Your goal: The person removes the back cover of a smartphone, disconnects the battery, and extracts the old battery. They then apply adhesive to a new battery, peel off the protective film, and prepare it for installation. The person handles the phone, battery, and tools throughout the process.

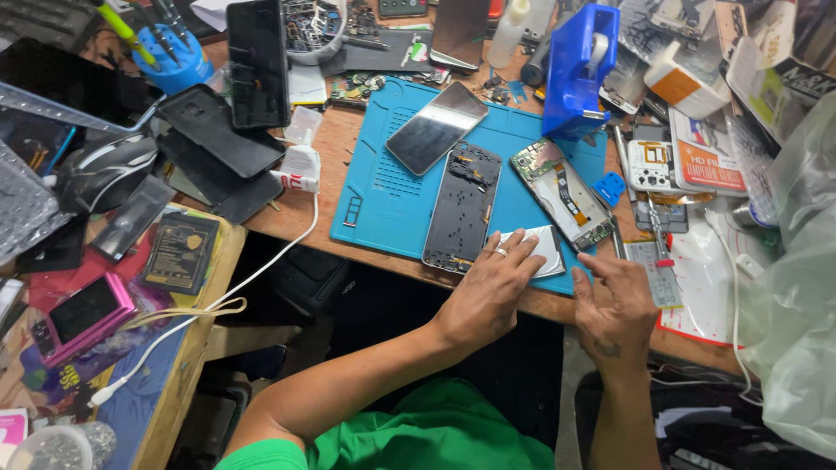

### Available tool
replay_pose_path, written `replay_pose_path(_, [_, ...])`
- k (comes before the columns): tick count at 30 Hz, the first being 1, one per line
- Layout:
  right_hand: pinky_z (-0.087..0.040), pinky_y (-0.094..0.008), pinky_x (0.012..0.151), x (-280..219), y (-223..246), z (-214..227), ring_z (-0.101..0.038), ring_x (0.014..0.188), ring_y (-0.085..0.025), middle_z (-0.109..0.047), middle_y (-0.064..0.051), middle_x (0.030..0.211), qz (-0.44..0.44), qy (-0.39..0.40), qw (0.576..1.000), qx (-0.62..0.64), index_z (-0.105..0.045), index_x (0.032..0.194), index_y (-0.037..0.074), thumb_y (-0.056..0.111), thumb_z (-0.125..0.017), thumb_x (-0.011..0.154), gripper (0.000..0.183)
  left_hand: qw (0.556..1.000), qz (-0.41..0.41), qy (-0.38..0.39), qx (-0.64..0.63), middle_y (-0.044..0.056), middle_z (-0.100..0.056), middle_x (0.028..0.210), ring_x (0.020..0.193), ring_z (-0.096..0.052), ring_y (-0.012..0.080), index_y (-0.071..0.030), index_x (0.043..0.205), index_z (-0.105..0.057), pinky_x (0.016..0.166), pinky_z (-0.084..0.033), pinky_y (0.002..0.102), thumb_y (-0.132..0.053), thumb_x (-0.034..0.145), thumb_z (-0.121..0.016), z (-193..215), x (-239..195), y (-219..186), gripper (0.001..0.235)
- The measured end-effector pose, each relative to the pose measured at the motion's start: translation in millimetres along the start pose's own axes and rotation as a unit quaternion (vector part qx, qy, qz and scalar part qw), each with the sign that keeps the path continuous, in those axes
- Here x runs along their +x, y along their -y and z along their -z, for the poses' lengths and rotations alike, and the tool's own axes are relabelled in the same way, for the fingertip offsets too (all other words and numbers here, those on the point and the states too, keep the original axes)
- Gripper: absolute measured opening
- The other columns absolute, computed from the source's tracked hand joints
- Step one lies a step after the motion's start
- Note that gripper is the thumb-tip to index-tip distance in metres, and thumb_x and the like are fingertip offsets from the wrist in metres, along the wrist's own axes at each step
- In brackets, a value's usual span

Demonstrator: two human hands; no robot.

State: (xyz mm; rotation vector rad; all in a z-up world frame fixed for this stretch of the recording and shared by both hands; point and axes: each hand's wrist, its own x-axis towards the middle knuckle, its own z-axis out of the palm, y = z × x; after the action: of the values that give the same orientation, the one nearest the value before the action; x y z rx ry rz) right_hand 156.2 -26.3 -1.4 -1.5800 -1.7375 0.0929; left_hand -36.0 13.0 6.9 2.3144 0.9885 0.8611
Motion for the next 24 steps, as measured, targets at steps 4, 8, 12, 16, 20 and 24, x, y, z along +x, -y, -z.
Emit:
replay_pose_path(4, [-0.055, -0.035, 0.08, -3.5, 6.0, -9.7, -0.068, 0.099, -0.026, -0.069, -0.012, 0.111, -0.019, 0.013, 0.999, 0.033, -0.073, 0.115, 0.007, 0.008, -0.079, 0.092, 0.023, 0.986, 0.008, -0.15, -0.079, 0.021, -0.062, 0.135, 0.131, -0.057, 0.037, 0.0, 0.128, -0.061, 0.116, -0.044, 0.044, 0.006, 0.085, -0.065, 40.8, -0.2, 12.4, 0.043])
replay_pose_path(8, [-0.052, -0.039, 0.088, -4.1, 7.7, -17.8, -0.064, 0.108, -0.028, -0.068, -0.01, 0.118, 0.042, 0.047, 0.997, 0.035, -0.075, 0.113, 0.01, 0.01, -0.079, 0.086, 0.027, 0.934, 0.054, -0.349, 0.053, 0.014, -0.067, 0.12, 0.118, -0.063, 0.031, -0.006, 0.125, -0.063, 0.107, -0.049, 0.042, -0.001, 0.097, -0.074, 116.5, -1.5, 80.6, 0.03])
replay_pose_path(12, [-0.042, -0.043, 0.102, -1.9, 7.0, -28.5, -0.058, 0.119, -0.029, -0.069, -0.009, 0.126, 0.128, 0.085, 0.988, 0.001, -0.077, 0.112, 0.01, 0.016, -0.08, 0.082, 0.03, 0.833, 0.086, -0.516, 0.181, 0.005, -0.063, 0.104, 0.088, -0.063, 0.0163, -0.009, 0.117, -0.07, 0.072, -0.051, 0.026, 0.001, 0.104, -0.06, 208.2, -28.8, 169.7, 0.019])
replay_pose_path(16, [-0.042, -0.041, 0.101, -1.8, 5.1, -31.3, -0.059, 0.115, -0.027, -0.068, -0.01, 0.126, 0.084, 0.089, 0.992, 0.004, -0.076, 0.112, 0.009, 0.022, -0.08, 0.084, 0.031, 0.785, 0.1, -0.566, 0.232, 0.008, -0.06, 0.109, 0.089, -0.061, 0.0198, -0.004, 0.127, -0.063, 0.084, -0.053, 0.032, 0.002, 0.097, -0.067, 265.2, -62.0, 256.5, 0.031])
replay_pose_path(20, [-0.043, -0.041, 0.099, -4.1, 5.7, -33.2, -0.06, 0.113, -0.026, -0.07, -0.007, 0.119, 0.079, 0.074, 0.994, -0.011, -0.077, 0.109, 0.009, 0.023, -0.081, 0.085, 0.028, 0.779, 0.15, -0.548, 0.265, 0.013, -0.056, 0.107, 0.097, -0.059, 0.0255, 0.001, 0.125, -0.061, 0.086, -0.052, 0.037, 0.002, 0.09, -0.078, 275.7, -68.3, 324.5, 0.039])
replay_pose_path(24, [-0.043, -0.041, 0.099, -6.7, 7.0, -36.9, -0.06, 0.112, -0.027, -0.071, -0.007, 0.115, 0.078, 0.048, 0.996, -0.016, -0.077, 0.107, 0.009, 0.024, -0.082, 0.085, 0.027, 0.782, 0.24, -0.516, 0.255, 0.01, -0.064, 0.104, 0.1, -0.061, 0.0261, -0.002, 0.117, -0.066, 0.086, -0.05, 0.041, -0.003, 0.09, -0.082, 270.7, -55.2, 350.1, 0.032])
